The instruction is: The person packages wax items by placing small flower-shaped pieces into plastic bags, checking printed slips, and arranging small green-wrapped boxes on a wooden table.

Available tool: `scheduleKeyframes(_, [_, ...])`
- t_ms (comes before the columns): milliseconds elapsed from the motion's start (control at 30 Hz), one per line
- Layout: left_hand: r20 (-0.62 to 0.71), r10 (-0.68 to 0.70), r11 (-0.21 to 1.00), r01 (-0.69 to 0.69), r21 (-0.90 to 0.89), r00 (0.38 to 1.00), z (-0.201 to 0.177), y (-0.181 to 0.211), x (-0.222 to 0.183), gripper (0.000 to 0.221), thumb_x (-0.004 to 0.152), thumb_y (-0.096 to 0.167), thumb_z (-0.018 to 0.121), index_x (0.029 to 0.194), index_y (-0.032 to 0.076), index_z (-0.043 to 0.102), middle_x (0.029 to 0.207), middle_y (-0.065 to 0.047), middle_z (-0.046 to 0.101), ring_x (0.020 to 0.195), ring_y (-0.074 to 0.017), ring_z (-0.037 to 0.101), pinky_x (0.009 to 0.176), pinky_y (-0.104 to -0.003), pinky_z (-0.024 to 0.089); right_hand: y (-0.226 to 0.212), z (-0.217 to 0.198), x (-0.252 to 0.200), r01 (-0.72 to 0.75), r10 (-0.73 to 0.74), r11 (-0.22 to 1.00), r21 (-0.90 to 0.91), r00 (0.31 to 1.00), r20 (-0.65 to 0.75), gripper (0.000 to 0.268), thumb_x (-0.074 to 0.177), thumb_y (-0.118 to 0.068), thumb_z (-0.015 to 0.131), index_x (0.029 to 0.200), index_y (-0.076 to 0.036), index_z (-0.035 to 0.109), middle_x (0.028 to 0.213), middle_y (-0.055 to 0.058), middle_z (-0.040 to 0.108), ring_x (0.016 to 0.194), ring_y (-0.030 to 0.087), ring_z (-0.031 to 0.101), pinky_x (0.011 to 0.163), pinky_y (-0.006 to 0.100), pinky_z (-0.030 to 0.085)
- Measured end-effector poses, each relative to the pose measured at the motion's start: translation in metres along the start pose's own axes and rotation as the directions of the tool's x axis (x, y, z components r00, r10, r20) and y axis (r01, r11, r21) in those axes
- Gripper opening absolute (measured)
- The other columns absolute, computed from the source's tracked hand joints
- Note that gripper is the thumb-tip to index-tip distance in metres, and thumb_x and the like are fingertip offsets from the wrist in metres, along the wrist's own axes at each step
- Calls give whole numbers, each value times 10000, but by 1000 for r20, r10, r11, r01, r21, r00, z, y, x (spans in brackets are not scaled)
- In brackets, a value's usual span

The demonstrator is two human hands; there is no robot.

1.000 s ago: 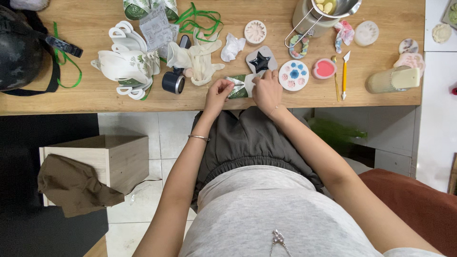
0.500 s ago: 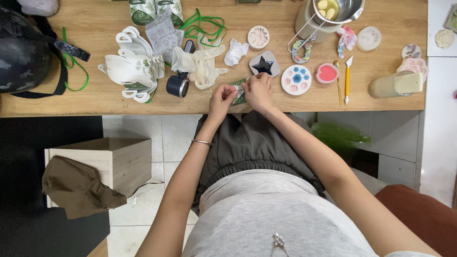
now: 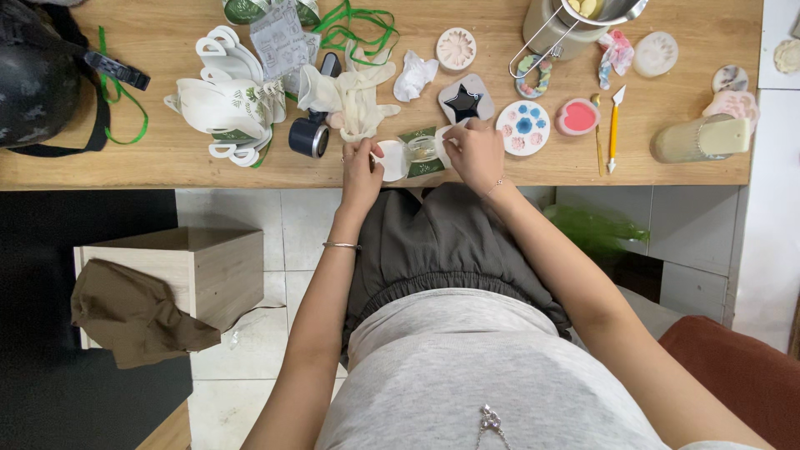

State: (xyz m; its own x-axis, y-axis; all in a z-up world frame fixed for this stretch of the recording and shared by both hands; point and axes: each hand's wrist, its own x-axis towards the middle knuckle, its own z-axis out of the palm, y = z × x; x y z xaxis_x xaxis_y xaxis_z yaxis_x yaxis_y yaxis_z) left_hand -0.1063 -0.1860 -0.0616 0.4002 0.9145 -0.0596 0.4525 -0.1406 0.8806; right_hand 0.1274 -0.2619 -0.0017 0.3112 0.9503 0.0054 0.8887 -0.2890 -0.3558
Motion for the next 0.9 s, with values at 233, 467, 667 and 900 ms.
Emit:
scheduleKeyframes(233, [89, 383, 663, -341, 666, 920, 10, 10, 4, 205, 831, 89, 771, 970, 193, 662, 1067, -22, 602, 1072, -258, 587, 915, -413, 427, 8, 37, 2, -13, 16, 999, -34, 997, 78, 144, 832, -252, 742, 924, -173, 818, 776, 151, 730, 713, 346, 708, 620, 486, 539])
scheduleKeyframes(467, [202, 281, 628, -339, 701, 938, 19, 30, 25, 639, 739, 405, 872, 1227, 62, 642, 1002, -96, 710, 1018, -270, 572, 852, -449, 385, -2, 30, 0, -210, 180, 974, 86, 945, 274, 538, 818, -560, 829, 1067, -87, 778, 903, 190, 745, 876, 360, 727, 742, 477, 558])
scheduleKeyframes(667, [216, 206, 690, -298, 660, 954, 29, 38, 39, 925, 508, 479, 955, 1262, 80, 600, 969, -103, 752, 1132, -302, 509, 891, -477, 324, 4, 47, -5, -95, 77, 994, 45, 949, 306, 685, 683, -440, 900, 1233, -83, 701, 1009, 184, 745, 971, 352, 712, 800, 471, 557])
scheduleKeyframes(900, [116, 26, 866, -80, 493, 993, 30, 29, 37, 816, 532, 399, 961, 1229, 134, 628, 857, -1, 754, 1132, -272, 493, 916, -489, 282, 11, 71, -1, -310, 187, 870, 384, 927, 326, 911, 664, -242, 913, 1403, 35, 459, 1010, 222, 719, 947, 327, 721, 818, 399, 575])
